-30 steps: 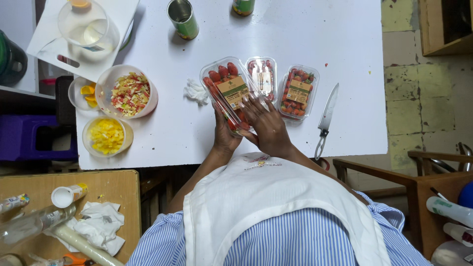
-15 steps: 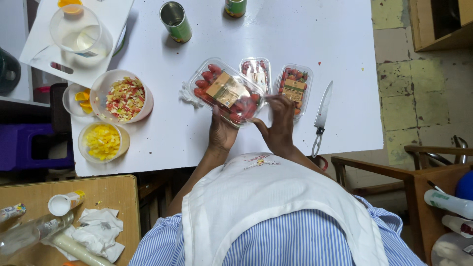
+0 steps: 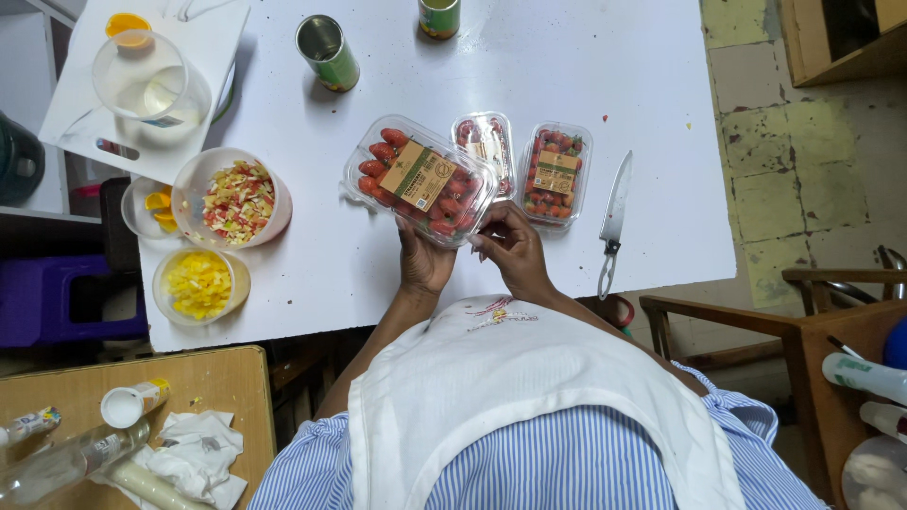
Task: The person sorts strawberries by hand from plastic containers, removes their stems, and places them onto a paper towel.
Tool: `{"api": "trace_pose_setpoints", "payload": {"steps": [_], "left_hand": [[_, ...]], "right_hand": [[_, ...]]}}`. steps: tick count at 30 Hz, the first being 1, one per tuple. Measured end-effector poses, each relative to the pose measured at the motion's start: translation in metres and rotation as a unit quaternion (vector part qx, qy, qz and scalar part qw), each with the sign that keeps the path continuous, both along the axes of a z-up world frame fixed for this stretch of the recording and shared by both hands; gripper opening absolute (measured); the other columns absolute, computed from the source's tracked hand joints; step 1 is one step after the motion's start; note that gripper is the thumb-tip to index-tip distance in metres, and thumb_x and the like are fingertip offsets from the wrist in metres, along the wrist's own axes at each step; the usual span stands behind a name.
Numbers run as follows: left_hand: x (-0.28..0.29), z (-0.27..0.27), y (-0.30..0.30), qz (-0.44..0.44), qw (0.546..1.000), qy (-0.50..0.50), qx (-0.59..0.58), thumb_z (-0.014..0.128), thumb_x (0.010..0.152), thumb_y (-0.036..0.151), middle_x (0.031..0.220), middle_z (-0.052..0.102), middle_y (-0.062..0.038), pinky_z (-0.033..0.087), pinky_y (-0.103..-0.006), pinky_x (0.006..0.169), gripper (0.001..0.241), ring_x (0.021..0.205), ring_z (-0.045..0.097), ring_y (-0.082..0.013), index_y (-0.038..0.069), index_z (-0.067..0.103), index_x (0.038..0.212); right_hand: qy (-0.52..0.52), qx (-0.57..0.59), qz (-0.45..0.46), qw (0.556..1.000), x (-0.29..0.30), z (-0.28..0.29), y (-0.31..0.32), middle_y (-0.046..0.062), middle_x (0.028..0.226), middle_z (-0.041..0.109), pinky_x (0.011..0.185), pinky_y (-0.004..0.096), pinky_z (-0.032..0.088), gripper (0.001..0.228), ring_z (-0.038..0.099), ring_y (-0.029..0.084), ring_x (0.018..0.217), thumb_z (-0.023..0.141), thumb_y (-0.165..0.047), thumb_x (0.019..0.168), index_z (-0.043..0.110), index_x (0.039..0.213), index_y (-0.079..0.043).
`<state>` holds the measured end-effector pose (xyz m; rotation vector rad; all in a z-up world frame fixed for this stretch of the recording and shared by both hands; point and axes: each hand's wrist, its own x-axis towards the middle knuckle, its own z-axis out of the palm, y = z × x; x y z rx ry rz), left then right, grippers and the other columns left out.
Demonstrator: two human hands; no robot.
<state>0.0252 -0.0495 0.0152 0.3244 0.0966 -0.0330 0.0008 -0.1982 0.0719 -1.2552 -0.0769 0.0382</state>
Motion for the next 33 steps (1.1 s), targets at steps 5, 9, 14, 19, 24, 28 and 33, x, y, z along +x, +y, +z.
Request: {"api": "trace_pose_setpoints", "payload": {"steps": [5,9,14,19,24,28,33], "left_hand": [[-0.005,0.003,0.001,-0.013,0.999,-0.031,0.018,0.075,0.084,0.044,0.149,0.054,-0.01,0.043,-0.0586,0.116,0.074,0.14,0.051,-0.0356,0.021,0.048,0.149],[-0.008,0.006,0.003,-0.03,0.997,-0.061,0.036,0.079,0.082,0.031,0.142,0.059,-0.013,0.045,-0.0571,0.114,0.07,0.136,0.054,-0.0358,0.017,0.053,0.145],[-0.011,0.012,0.003,-0.045,0.993,-0.093,0.052,0.083,0.079,0.017,0.136,0.064,-0.016,0.047,-0.0556,0.112,0.066,0.133,0.057,-0.0361,0.013,0.058,0.14],[-0.013,0.038,0.002,-0.051,0.989,-0.123,0.065,0.087,0.077,0.004,0.13,0.069,-0.019,0.049,-0.0541,0.11,0.064,0.13,0.06,-0.0363,0.008,0.063,0.136],[-0.012,0.068,-0.01,-0.074,0.986,-0.074,0.131,0.077,0.083,-0.007,0.125,0.072,-0.019,0.058,-0.0448,0.103,0.057,0.118,0.069,-0.0308,0.006,0.058,0.135],[-0.015,0.071,-0.01,-0.058,0.989,-0.054,0.128,0.077,0.084,-0.007,0.123,0.072,-0.017,0.06,-0.0454,0.101,0.055,0.116,0.07,-0.0311,0.006,0.058,0.133],[-0.014,0.077,-0.013,-0.044,0.99,-0.001,0.13,0.075,0.086,-0.006,0.12,0.071,-0.014,0.065,-0.0473,0.093,0.049,0.111,0.072,-0.0322,0.008,0.057,0.129]], "right_hand": [[0.043,0.073,-0.003,0.996,0.005,-0.023,-0.007,0.013,0.102,0.06,0.053,0.026,0.062,0.033,0.072,0.021,0.069,0.071,0.0,0.092,0.051,0.119,0.003],[0.028,0.081,-0.019,0.996,0.005,-0.029,-0.011,0.01,0.111,0.056,0.058,0.028,0.065,0.062,0.07,0.015,0.081,0.072,-0.001,0.091,0.038,0.143,-0.004],[-0.06,-0.088,-0.049,0.993,0.006,0.005,-0.008,0.012,0.145,0.033,0.101,0.036,0.05,0.075,0.038,0.021,0.128,0.067,-0.006,0.099,0.021,0.158,-0.011],[-0.22,-0.244,-0.017,0.944,0.006,0.027,-0.014,0.023,0.158,0.036,0.121,0.063,0.027,0.049,0.025,0.045,0.15,0.043,-0.012,0.107,0.037,0.155,-0.007],[-0.276,-0.356,-0.121,0.885,0.01,0.027,-0.017,0.025,0.139,0.058,0.109,0.056,0.044,0.033,0.051,0.047,0.135,0.053,-0.002,0.104,0.057,0.135,0.003],[-0.285,-0.375,-0.111,0.875,0.015,0.014,-0.021,0.024,0.132,0.062,0.103,0.057,0.049,0.033,0.058,0.047,0.128,0.047,-0.005,0.103,0.06,0.133,0.002],[-0.328,-0.439,-0.132,0.826,0.022,0.012,-0.032,0.019,0.116,0.074,0.078,0.046,0.06,0.036,0.074,0.04,0.098,0.049,-0.002,0.102,0.061,0.136,0.0]]}}
